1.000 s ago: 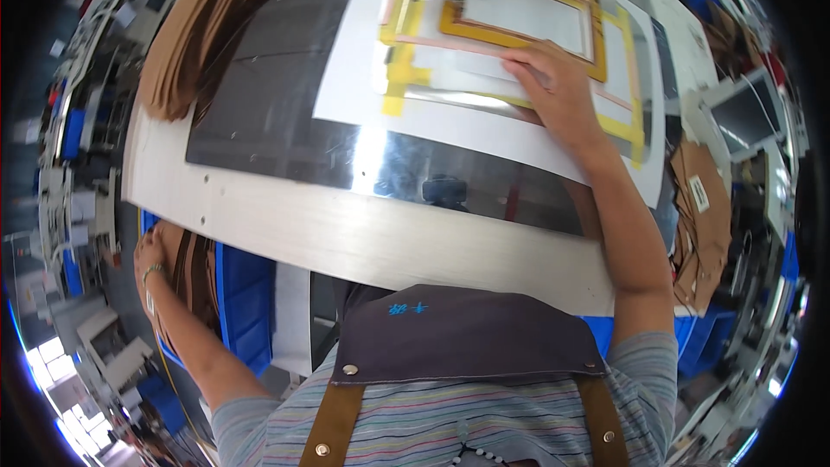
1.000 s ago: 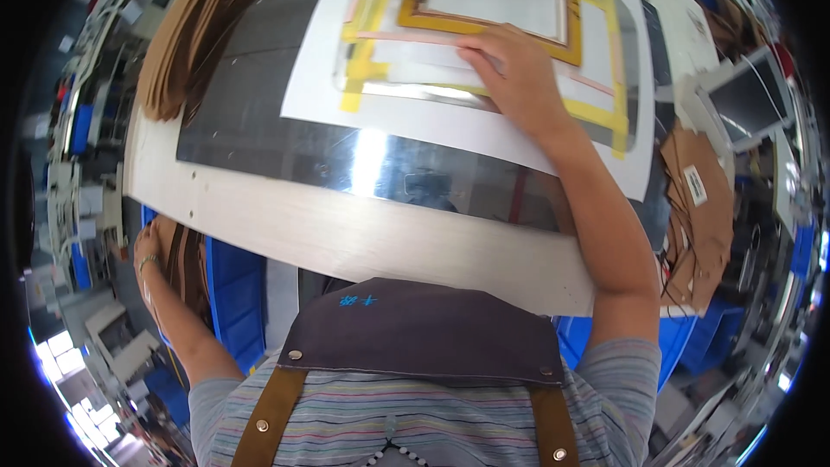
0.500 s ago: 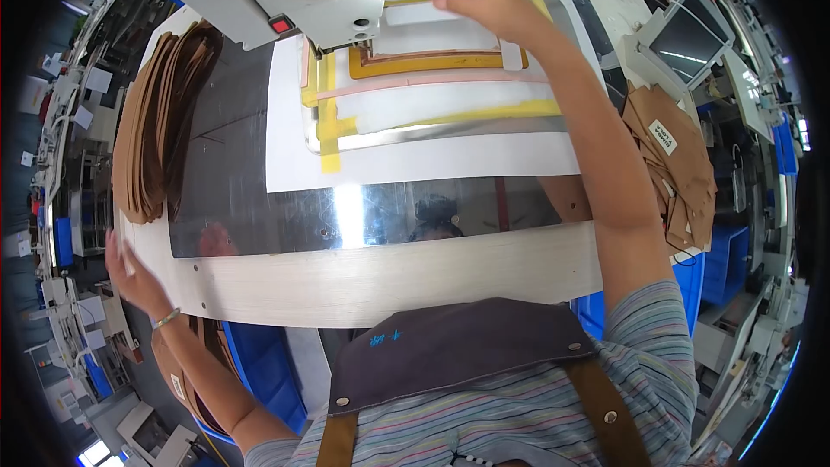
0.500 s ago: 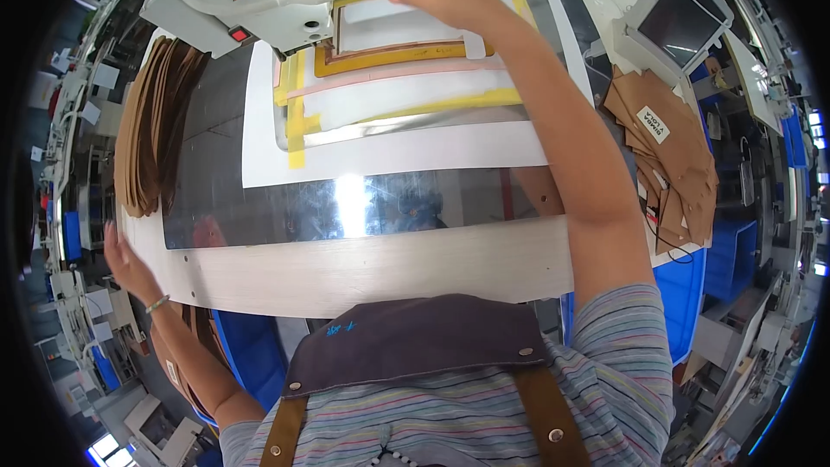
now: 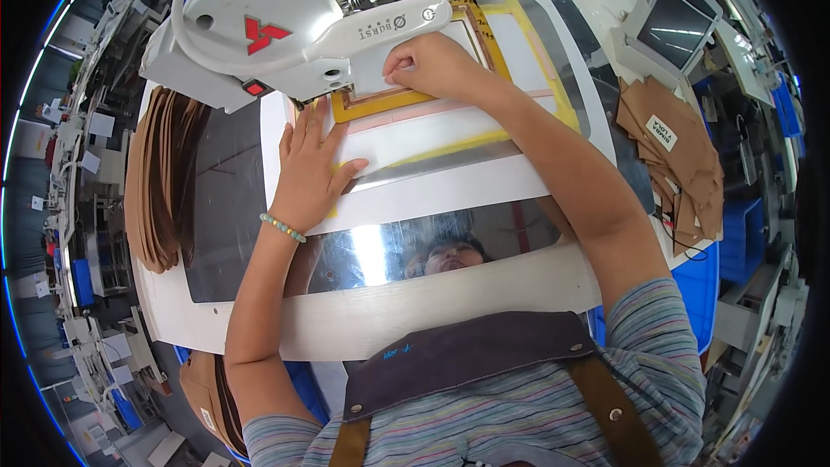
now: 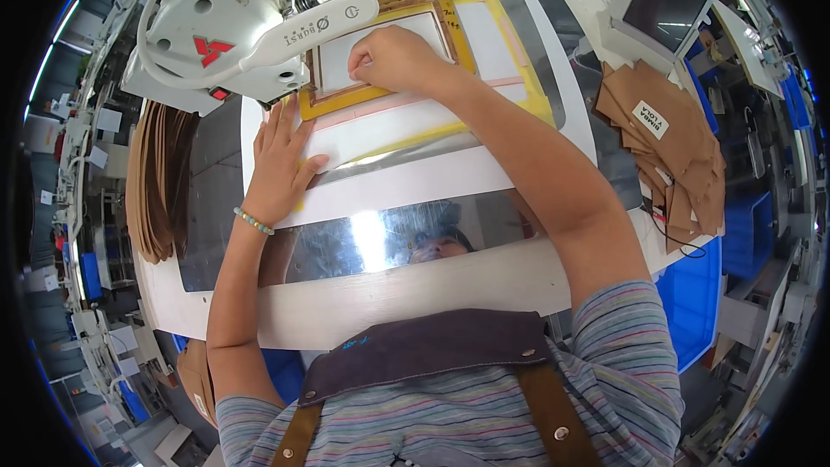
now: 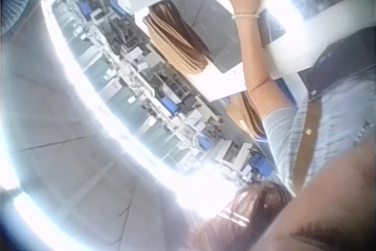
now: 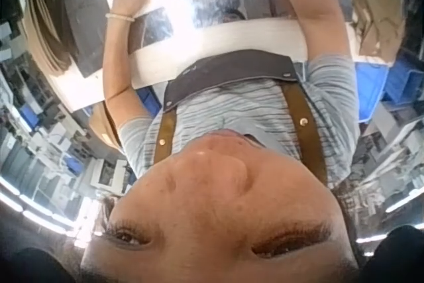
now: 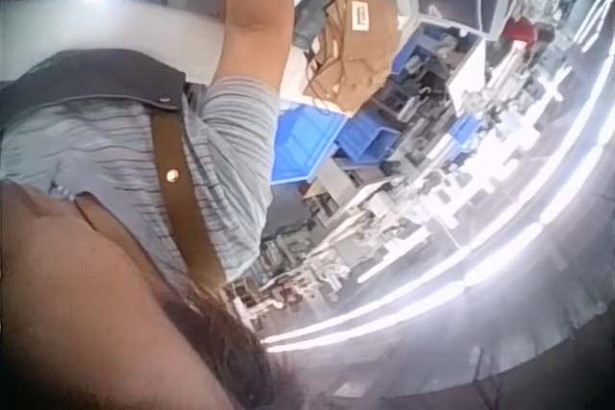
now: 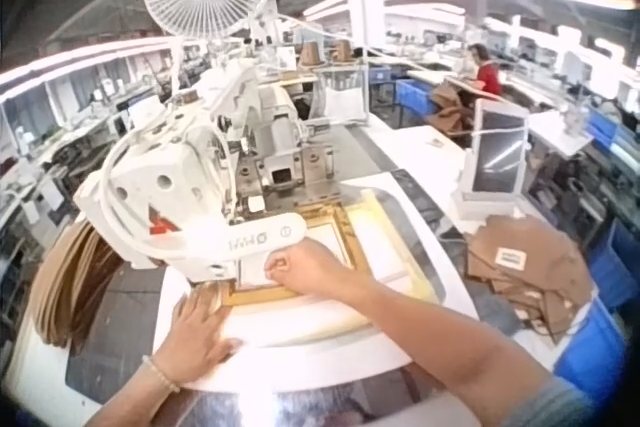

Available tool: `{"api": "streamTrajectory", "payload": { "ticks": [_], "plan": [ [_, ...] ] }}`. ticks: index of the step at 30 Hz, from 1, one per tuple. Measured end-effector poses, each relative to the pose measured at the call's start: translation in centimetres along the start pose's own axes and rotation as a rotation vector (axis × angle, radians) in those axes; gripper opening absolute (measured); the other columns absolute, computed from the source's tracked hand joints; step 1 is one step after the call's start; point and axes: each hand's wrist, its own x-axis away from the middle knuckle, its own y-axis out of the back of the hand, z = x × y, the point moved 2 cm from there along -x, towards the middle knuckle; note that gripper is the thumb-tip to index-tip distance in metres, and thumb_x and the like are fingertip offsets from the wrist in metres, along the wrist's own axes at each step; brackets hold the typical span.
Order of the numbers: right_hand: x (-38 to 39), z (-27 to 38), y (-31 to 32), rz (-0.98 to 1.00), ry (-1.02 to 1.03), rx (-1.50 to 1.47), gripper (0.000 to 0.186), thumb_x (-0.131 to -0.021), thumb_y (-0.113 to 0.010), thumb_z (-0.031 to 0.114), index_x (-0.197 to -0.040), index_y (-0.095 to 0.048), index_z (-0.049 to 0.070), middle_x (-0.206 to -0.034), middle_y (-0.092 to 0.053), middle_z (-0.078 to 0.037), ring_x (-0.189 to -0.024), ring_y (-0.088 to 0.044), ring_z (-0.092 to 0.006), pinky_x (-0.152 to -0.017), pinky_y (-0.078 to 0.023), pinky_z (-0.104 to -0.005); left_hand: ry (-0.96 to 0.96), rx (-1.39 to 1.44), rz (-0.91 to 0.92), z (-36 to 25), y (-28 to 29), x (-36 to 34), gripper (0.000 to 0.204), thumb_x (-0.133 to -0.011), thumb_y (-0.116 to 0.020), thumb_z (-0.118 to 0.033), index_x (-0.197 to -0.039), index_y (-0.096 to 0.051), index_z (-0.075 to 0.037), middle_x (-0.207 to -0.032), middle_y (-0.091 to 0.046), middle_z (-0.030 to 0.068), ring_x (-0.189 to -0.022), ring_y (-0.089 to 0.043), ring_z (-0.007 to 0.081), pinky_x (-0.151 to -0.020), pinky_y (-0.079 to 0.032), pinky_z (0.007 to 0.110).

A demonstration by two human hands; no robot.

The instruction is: Sewing a brand label onto leather patches using an industrial sewing machine.

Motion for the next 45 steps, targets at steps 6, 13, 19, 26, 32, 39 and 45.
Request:
{"api": "streamTrajectory", "payload": {
  "ticks": [6,13,19,26,32,39,45],
  "plan": [
    [-0.2,0.6,-0.4,0.008,0.052,0.025,0.019,-0.09,-0.078,0.021,-0.104,-0.082,0.008,-0.092,-0.079,-0.009,-0.083,-0.072,-0.0195,-0.078,-0.055,-0.0327,-0.011,0.013,0.0,0.1,-0.9,-0.9,0.076,-0.108,-0.043,-0.062,-0.153,-0.055,-0.001,-0.173,-0.028,0.0252,-0.162,-0.02,0.0423,-0.129,-0.011,0.056],
    [0.0,0.6,5.6,0.013,0.059,0.012,0.023,-0.088,-0.08,0.027,-0.103,-0.082,0.009,-0.095,-0.078,-0.009,-0.089,-0.072,-0.0206,-0.08,-0.055,-0.0353,0.007,0.039,-0.091,0.1,-1.4,-0.9,0.069,-0.107,-0.05,-0.058,-0.15,-0.059,-0.004,-0.17,-0.037,0.0204,-0.16,-0.025,0.0419,-0.128,-0.013,0.06],
    [0.7,-0.5,11.7,0.142,0.016,0.112,0.017,-0.087,-0.08,0.018,-0.098,-0.08,0.005,-0.085,-0.076,-0.002,-0.079,-0.067,-0.0103,-0.075,-0.052,-0.0279,0.025,-0.001,-0.105,-0.1,-1.0,-0.7,0.068,-0.108,-0.05,-0.057,-0.148,-0.061,-0.004,-0.169,-0.039,0.0202,-0.16,-0.028,0.0406,-0.129,-0.016,0.058],
    [1.3,-1.3,10.4,0.375,-0.163,0.326,0.009,-0.08,-0.078,0.008,-0.087,-0.08,0.005,-0.082,-0.077,-0.005,-0.077,-0.07,-0.0131,-0.069,-0.053,-0.031,0.03,-0.034,-0.072,-0.4,-0.9,-0.6,0.065,-0.108,-0.051,-0.051,-0.152,-0.056,-0.003,-0.17,-0.039,0.0186,-0.161,-0.027,0.0385,-0.13,-0.017,0.056],
    [1.5,-1.0,10.2,0.375,-0.181,0.382,0.011,-0.078,-0.078,0.007,-0.088,-0.081,0.005,-0.083,-0.078,-0.007,-0.078,-0.072,-0.0164,-0.069,-0.054,-0.0338,0.011,-0.026,-0.106,-0.3,-1.0,-0.7,0.064,-0.108,-0.052,-0.053,-0.149,-0.059,-0.004,-0.17,-0.039,0.0188,-0.16,-0.028,0.0397,-0.129,-0.018,0.057],
    [1.6,0.4,9.2,0.35,-0.268,0.577,0.015,-0.08,-0.075,0.004,-0.092,-0.083,0.008,-0.089,-0.079,-0.009,-0.087,-0.074,-0.0223,-0.073,-0.057,-0.036,0.008,-0.015,-0.13,-0.3,-1.0,-0.6,0.063,-0.108,-0.053,-0.052,-0.148,-0.06,-0.004,-0.17,-0.039,0.0181,-0.16,-0.029,0.0397,-0.128,-0.018,0.058],
    [2.9,2.8,8.3,0.32,-0.206,0.774,0.016,-0.084,-0.069,0.003,-0.092,-0.081,0.009,-0.119,-0.073,-0.011,-0.104,-0.072,-0.0276,-0.085,-0.058,-0.0422,0.011,-0.019,-0.1,-0.5,-0.8,-0.5,0.06,-0.109,-0.052,-0.044,-0.153,-0.055,-0.004,-0.171,-0.036,0.0172,-0.161,-0.026,0.0377,-0.129,-0.016,0.055]
  ]
}}
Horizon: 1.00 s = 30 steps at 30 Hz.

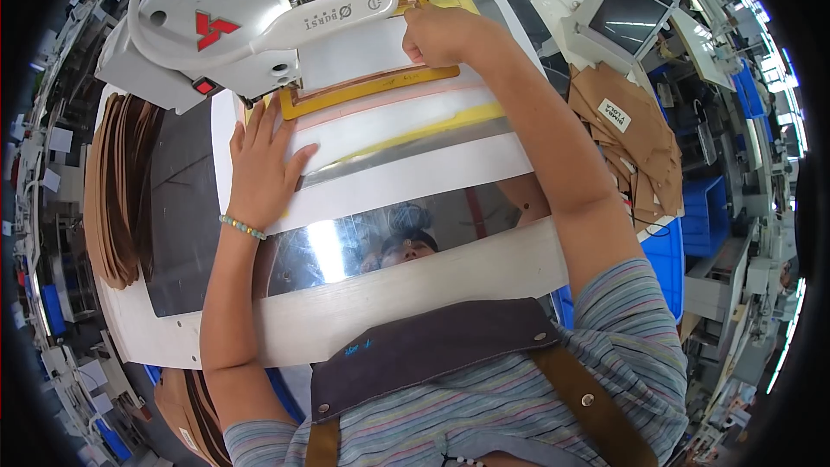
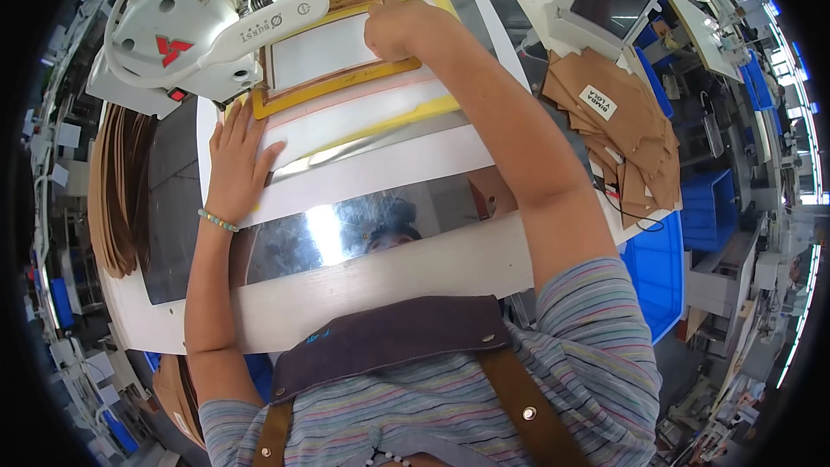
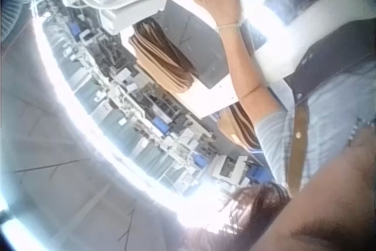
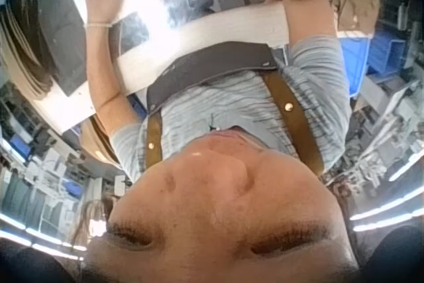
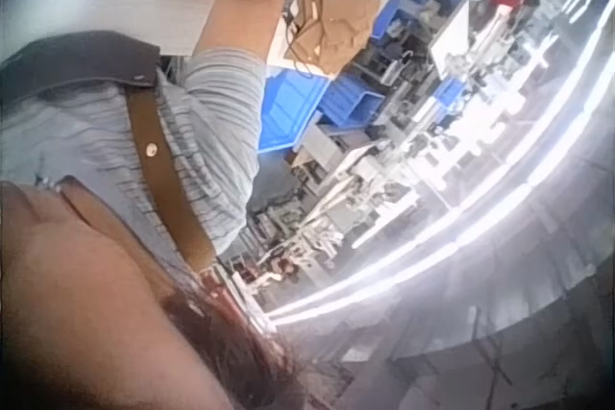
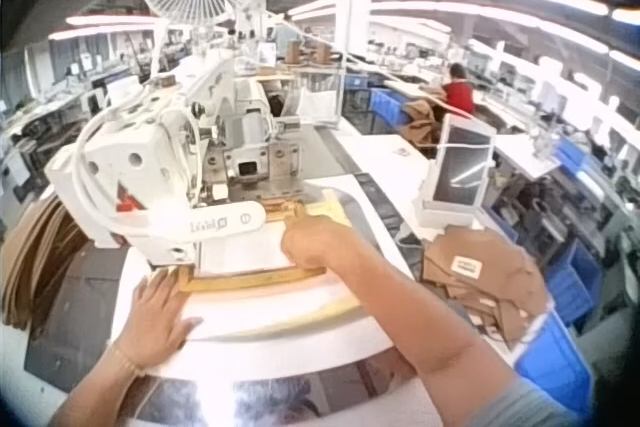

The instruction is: Sewing a brand label onto leather patches using an industrial sewing machine.

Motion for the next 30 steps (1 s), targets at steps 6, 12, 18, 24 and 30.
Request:
{"api": "streamTrajectory", "payload": {
  "ticks": [6,12,18,24,30],
  "plan": [
    [-1.9,-0.5,-2.4,-0.087,0.108,0.385,0.026,-0.092,-0.063,0.013,-0.108,-0.08,0.001,-0.144,-0.062,-0.014,-0.131,-0.062,-0.0296,-0.098,-0.059,-0.0445,0.004,-0.005,-0.012,0.3,-0.4,0.1,0.06,-0.108,-0.053,-0.045,-0.151,-0.057,-0.004,-0.171,-0.036,0.0167,-0.16,-0.027,0.0386,-0.128,-0.018,0.058],
    [-3.0,-0.1,1.3,-0.321,0.004,-0.188,0.019,-0.098,-0.059,0.011,-0.094,-0.077,0.005,-0.099,-0.079,-0.01,-0.094,-0.075,-0.0284,-0.087,-0.058,-0.0357,0.006,0.022,-0.053,0.7,-0.7,0.2,0.061,-0.106,-0.056,-0.052,-0.146,-0.062,-0.007,-0.171,-0.037,0.0169,-0.158,-0.031,0.0399,-0.126,-0.021,0.063],
    [-5.3,5.9,-1.6,-0.014,0.219,-0.91,0.02,-0.103,-0.052,0.01,-0.11,-0.068,0.0,-0.101,-0.076,-0.013,-0.093,-0.075,-0.0202,-0.087,-0.06,-0.0335,0.03,0.047,-0.03,0.3,-0.6,0.0,0.064,-0.106,-0.054,-0.055,-0.149,-0.061,-0.008,-0.171,-0.037,0.0162,-0.159,-0.03,0.0381,-0.127,-0.02,0.063],
    [-6.6,11.8,-1.9,-0.082,0.23,-0.885,0.026,-0.104,-0.057,0.015,-0.118,-0.071,-0.002,-0.107,-0.078,-0.012,-0.098,-0.075,-0.0178,-0.086,-0.06,-0.03,0.061,0.031,-0.006,1.0,-0.4,1.0,0.065,-0.106,-0.053,-0.057,-0.147,-0.063,-0.007,-0.172,-0.036,0.0161,-0.159,-0.03,0.0383,-0.126,-0.021,0.064],
    [-6.0,6.8,-4.3,-0.293,0.199,-0.708,0.029,-0.101,-0.062,0.013,-0.125,-0.07,-0.001,-0.115,-0.076,-0.018,-0.106,-0.073,-0.0264,-0.094,-0.057,-0.0391,-0.04,0.079,-0.048,0.7,0.8,0.2,0.064,-0.108,-0.05,-0.055,-0.143,-0.063,-0.002,-0.169,-0.039,0.0194,-0.156,-0.035,0.0383,-0.126,-0.027,0.059]
  ]
}}
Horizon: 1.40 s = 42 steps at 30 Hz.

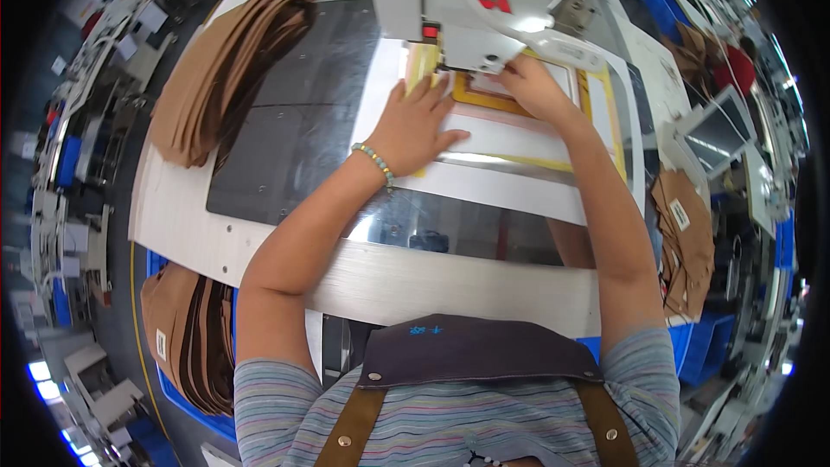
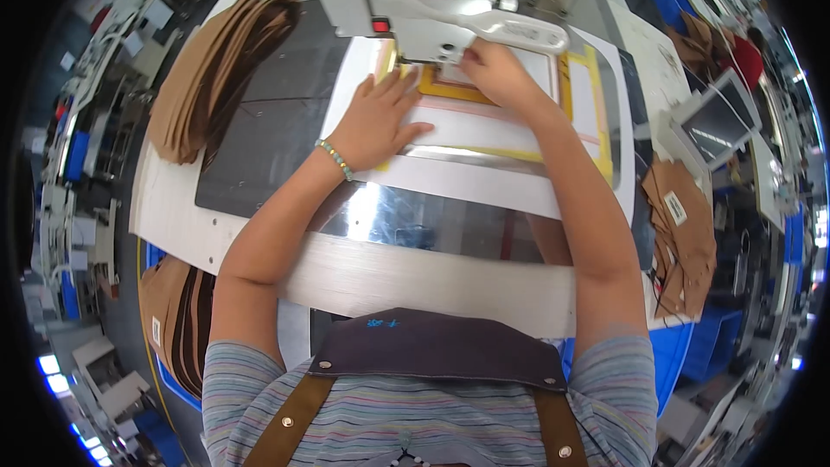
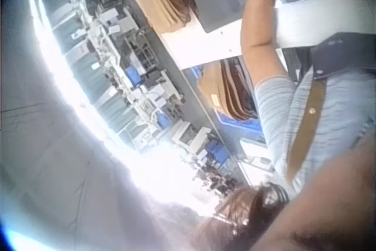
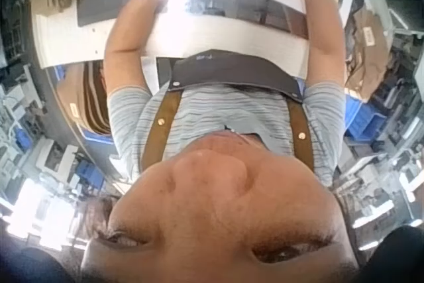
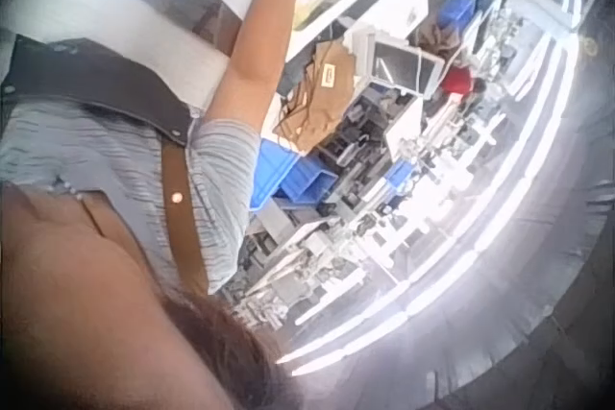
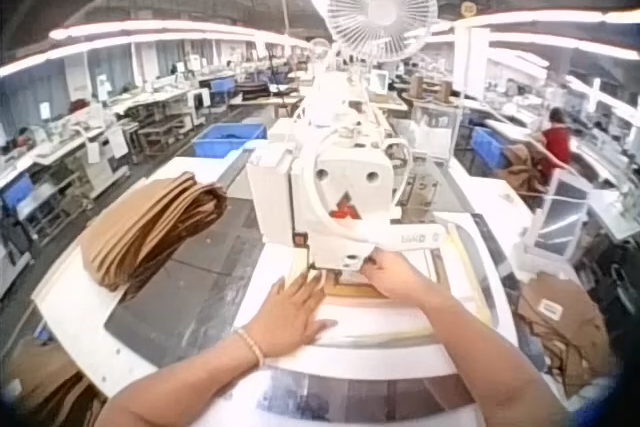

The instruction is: Sewing a brand label onto leather patches using an industrial sewing machine.

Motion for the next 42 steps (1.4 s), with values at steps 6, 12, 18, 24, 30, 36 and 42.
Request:
{"api": "streamTrajectory", "payload": {
  "ticks": [6,12,18,24,30,36,42],
  "plan": [
    [7.5,-1.3,3.6,-0.414,0.266,0.078,0.018,-0.103,-0.061,0.009,-0.116,-0.072,0.002,-0.117,-0.074,-0.01,-0.096,-0.07,-0.0209,-0.084,-0.055,-0.0335,0.237,-0.107,-0.275,11.8,8.3,2.6,0.044,-0.104,-0.064,-0.035,-0.129,-0.07,0.001,-0.128,-0.073,0.0198,-0.124,-0.065,0.039,-0.105,-0.051,0.048],
    [8.3,-2.4,4.8,-0.471,0.119,0.065,0.019,-0.105,-0.06,0.007,-0.117,-0.074,0.003,-0.119,-0.073,-0.008,-0.1,-0.066,-0.0182,-0.087,-0.05,-0.0288,0.827,-0.464,-0.248,31.9,14.6,9.5,0.028,-0.1,-0.056,-0.016,-0.119,-0.074,-0.005,-0.111,-0.074,0.0263,-0.107,-0.07,0.0462,-0.093,-0.056,0.052],
    [8.1,-2.6,4.6,-0.473,0.18,0.066,0.017,-0.103,-0.061,0.004,-0.114,-0.073,0.002,-0.112,-0.073,-0.007,-0.084,-0.06,-0.0152,-0.078,-0.049,-0.0276,0.772,-0.464,-0.077,37.9,14.3,12.9,0.024,-0.096,-0.062,-0.014,-0.111,-0.081,-0.01,-0.108,-0.076,0.0226,-0.101,-0.073,0.0438,-0.093,-0.057,0.051],
    [7.7,-3.3,4.7,-0.5,0.23,0.053,0.016,-0.1,-0.063,0.001,-0.112,-0.073,0.0,-0.106,-0.071,-0.007,-0.074,-0.055,-0.0138,-0.071,-0.047,-0.0263,0.976,-0.3,-0.229,39.6,16.1,15.5,0.03,-0.097,-0.066,-0.031,-0.114,-0.083,-0.013,-0.111,-0.077,0.0209,-0.106,-0.074,0.04,-0.096,-0.057,0.045],
    [8.3,-2.8,4.7,-0.507,0.206,0.037,0.016,-0.099,-0.063,0.0,-0.112,-0.073,0.0,-0.107,-0.071,-0.007,-0.077,-0.057,-0.0143,-0.074,-0.048,-0.0259,0.562,-0.251,-0.505,25.4,16.6,11.4,0.019,-0.099,-0.071,-0.02,-0.107,-0.081,-0.006,-0.1,-0.079,0.0149,-0.089,-0.076,0.0345,-0.081,-0.058,0.041],
    [9.1,0.6,4.0,-0.492,0.405,0.149,0.018,-0.095,-0.067,0.0,-0.112,-0.073,0.002,-0.115,-0.074,-0.009,-0.094,-0.069,-0.0249,-0.084,-0.056,-0.0355,-0.004,-0.315,-0.253,10.0,10.3,14.8,0.023,-0.088,-0.072,-0.005,-0.11,-0.075,-0.001,-0.114,-0.076,0.0108,-0.099,-0.071,0.0274,-0.082,-0.06,0.039],
    [10.3,8.7,-1.1,-0.209,0.735,0.278,0.021,-0.086,-0.074,0.003,-0.107,-0.074,0.004,-0.111,-0.073,-0.009,-0.099,-0.069,-0.0286,-0.085,-0.056,-0.0401,0.14,-0.307,-0.193,5.8,7.8,18.7,0.035,-0.089,-0.072,-0.007,-0.123,-0.073,-0.003,-0.123,-0.074,0.0083,-0.107,-0.07,0.0265,-0.086,-0.06,0.038]
  ]
}}
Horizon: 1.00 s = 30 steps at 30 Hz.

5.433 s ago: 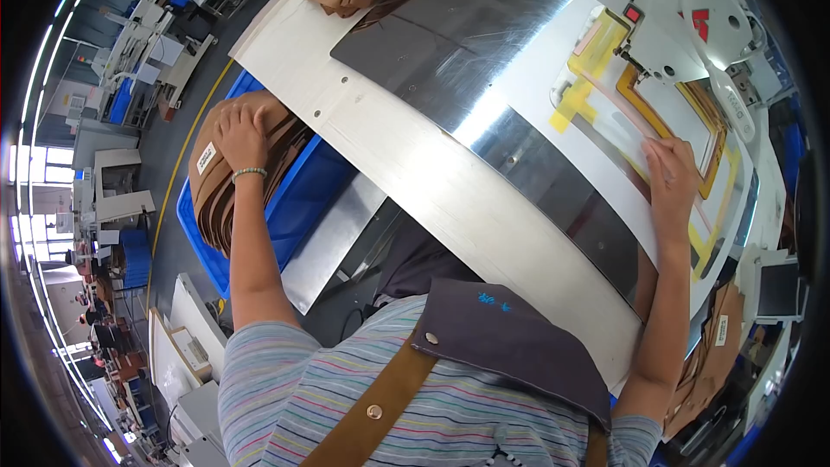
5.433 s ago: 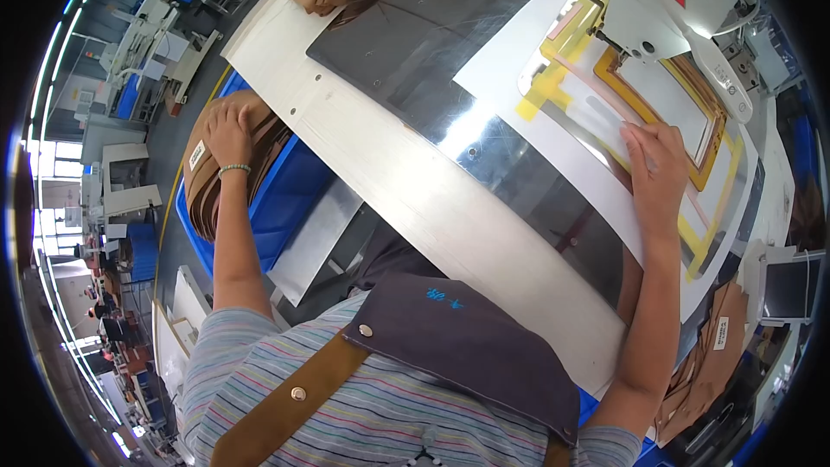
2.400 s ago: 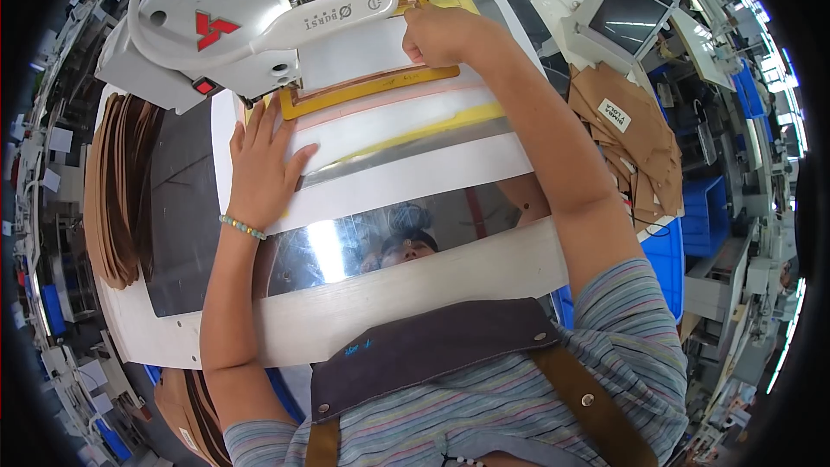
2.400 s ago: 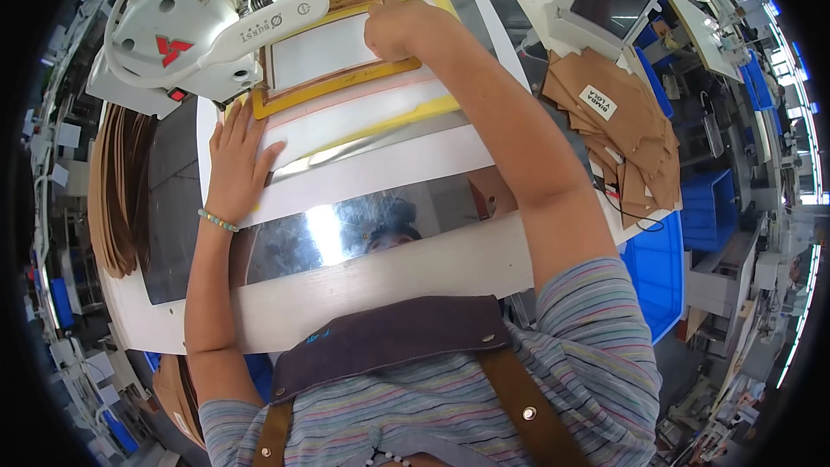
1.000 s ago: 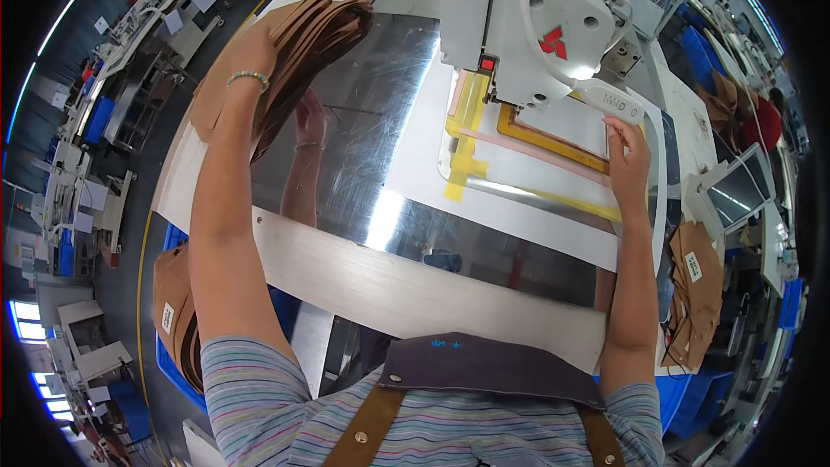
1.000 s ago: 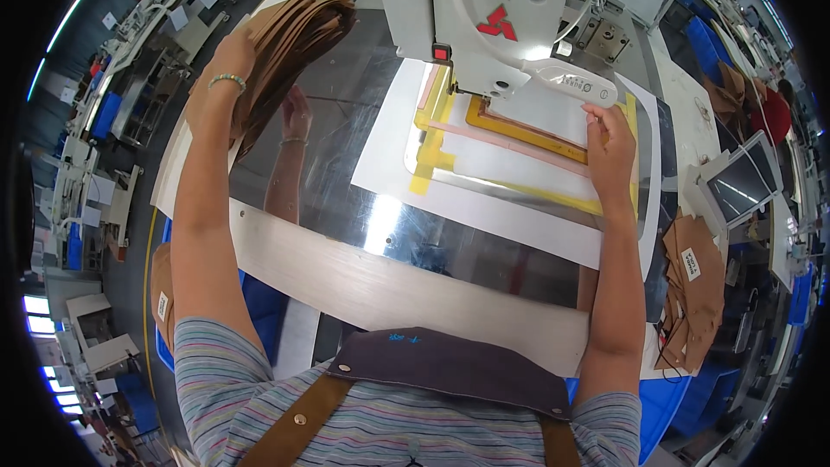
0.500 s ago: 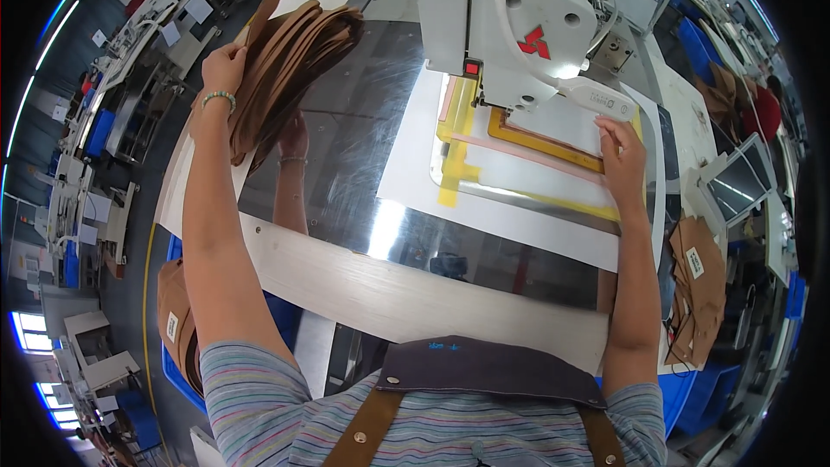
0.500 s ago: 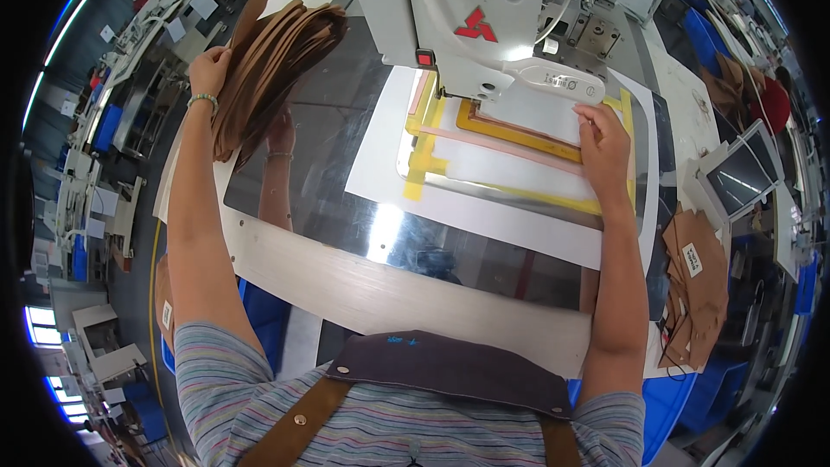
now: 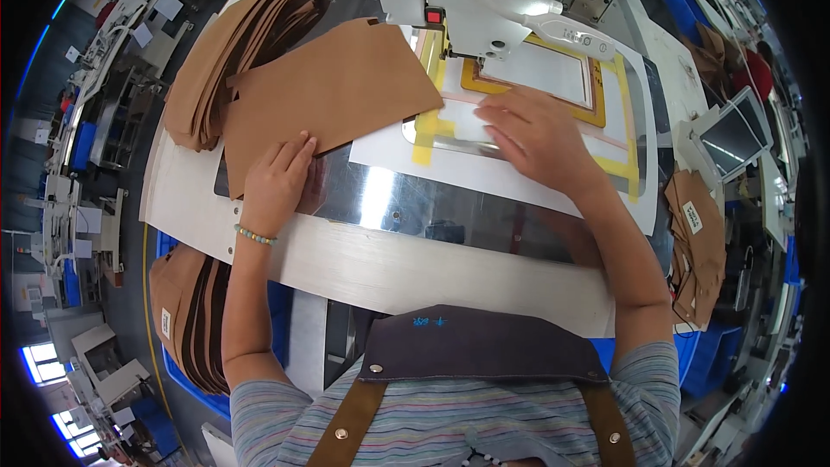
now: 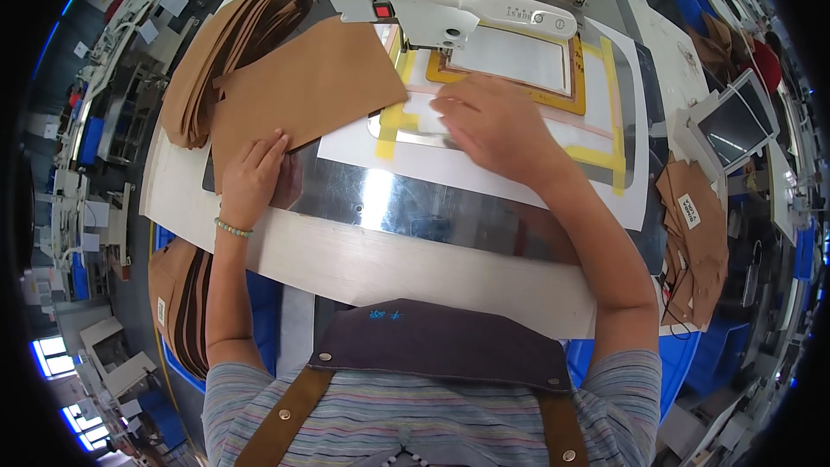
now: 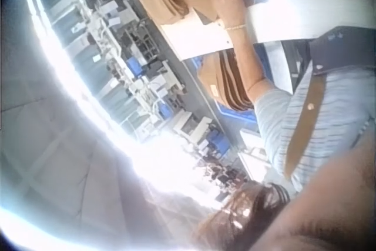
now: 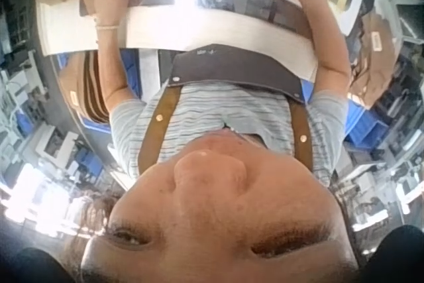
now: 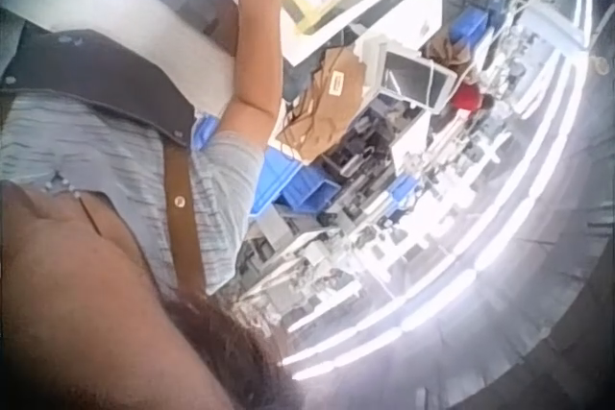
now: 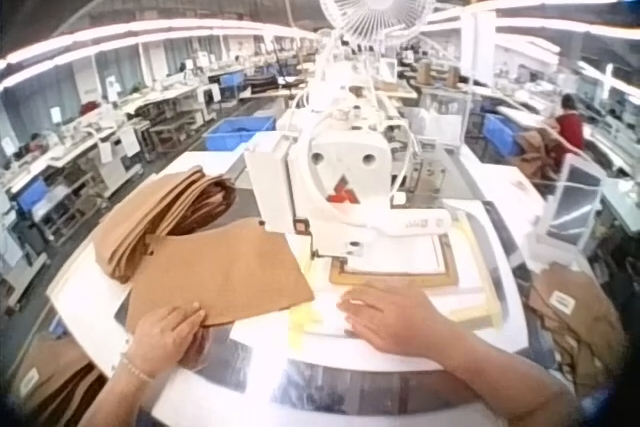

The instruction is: Sewing a brand label onto leather patches using an industrial sewing machine.

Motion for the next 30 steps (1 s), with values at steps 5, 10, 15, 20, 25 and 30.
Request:
{"api": "streamTrajectory", "payload": {
  "ticks": [5,10,15,20,25,30],
  "plan": [
    [-1.9,2.8,-5.5,0.173,0.179,0.132,0.013,-0.088,-0.073,0.011,-0.099,-0.073,0.006,-0.099,-0.07,-0.005,-0.1,-0.067,-0.0227,-0.08,-0.054,-0.0352,0.069,0.01,-0.009,0.9,1.5,1.4,0.027,-0.09,-0.074,-0.006,-0.117,-0.072,-0.004,-0.121,-0.074,0.0078,-0.103,-0.07,0.0284,-0.085,-0.059,0.039],
    [-3.1,2.2,-9.7,0.128,0.244,0.339,0.016,-0.087,-0.073,0.01,-0.102,-0.071,0.006,-0.098,-0.067,-0.003,-0.101,-0.066,-0.0178,-0.073,-0.052,-0.0315,0.122,-0.005,-0.018,2.4,3.1,3.9,0.018,-0.089,-0.078,-0.005,-0.105,-0.071,-0.002,-0.109,-0.072,0.0084,-0.096,-0.07,0.0299,-0.082,-0.058,0.041],
    [-3.5,1.5,-10.6,0.133,0.234,0.367,0.01,-0.084,-0.074,0.008,-0.093,-0.069,0.009,-0.096,-0.066,-0.002,-0.101,-0.066,-0.0166,-0.069,-0.051,-0.0302,0.204,-0.07,0.044,5.3,3.4,8.5,0.015,-0.09,-0.074,-0.002,-0.106,-0.072,-0.001,-0.105,-0.072,0.0093,-0.093,-0.069,0.0299,-0.081,-0.058,0.042],
    [-3.0,1.1,-9.6,0.056,0.24,0.368,0.01,-0.082,-0.075,0.008,-0.089,-0.069,0.01,-0.095,-0.066,-0.002,-0.1,-0.066,-0.0164,-0.069,-0.051,-0.0293,0.175,-0.145,0.075,7.2,2.4,8.5,0.019,-0.089,-0.071,0.002,-0.108,-0.073,-0.001,-0.104,-0.071,0.0097,-0.094,-0.068,0.0299,-0.082,-0.058,0.042],
    [-1.5,-0.5,-6.8,0.153,0.156,0.376,0.013,-0.083,-0.072,0.011,-0.095,-0.069,0.01,-0.096,-0.066,-0.001,-0.1,-0.066,-0.018,-0.076,-0.053,-0.0311,0.053,-0.126,0.051,7.8,0.8,2.6,0.023,-0.085,-0.069,0.004,-0.108,-0.074,0.0,-0.101,-0.069,0.0103,-0.094,-0.067,0.0298,-0.081,-0.057,0.042],
    [2.4,-3.6,-2.7,0.09,0.125,0.492,0.01,-0.082,-0.071,0.011,-0.092,-0.069,0.011,-0.096,-0.066,-0.001,-0.097,-0.065,-0.0181,-0.078,-0.053,-0.0312,-0.124,-0.002,-0.038,5.8,-2.1,-4.9,0.026,-0.08,-0.07,0.001,-0.105,-0.074,-0.002,-0.095,-0.067,0.0075,-0.09,-0.066,0.0275,-0.08,-0.056,0.04]
  ]
}}
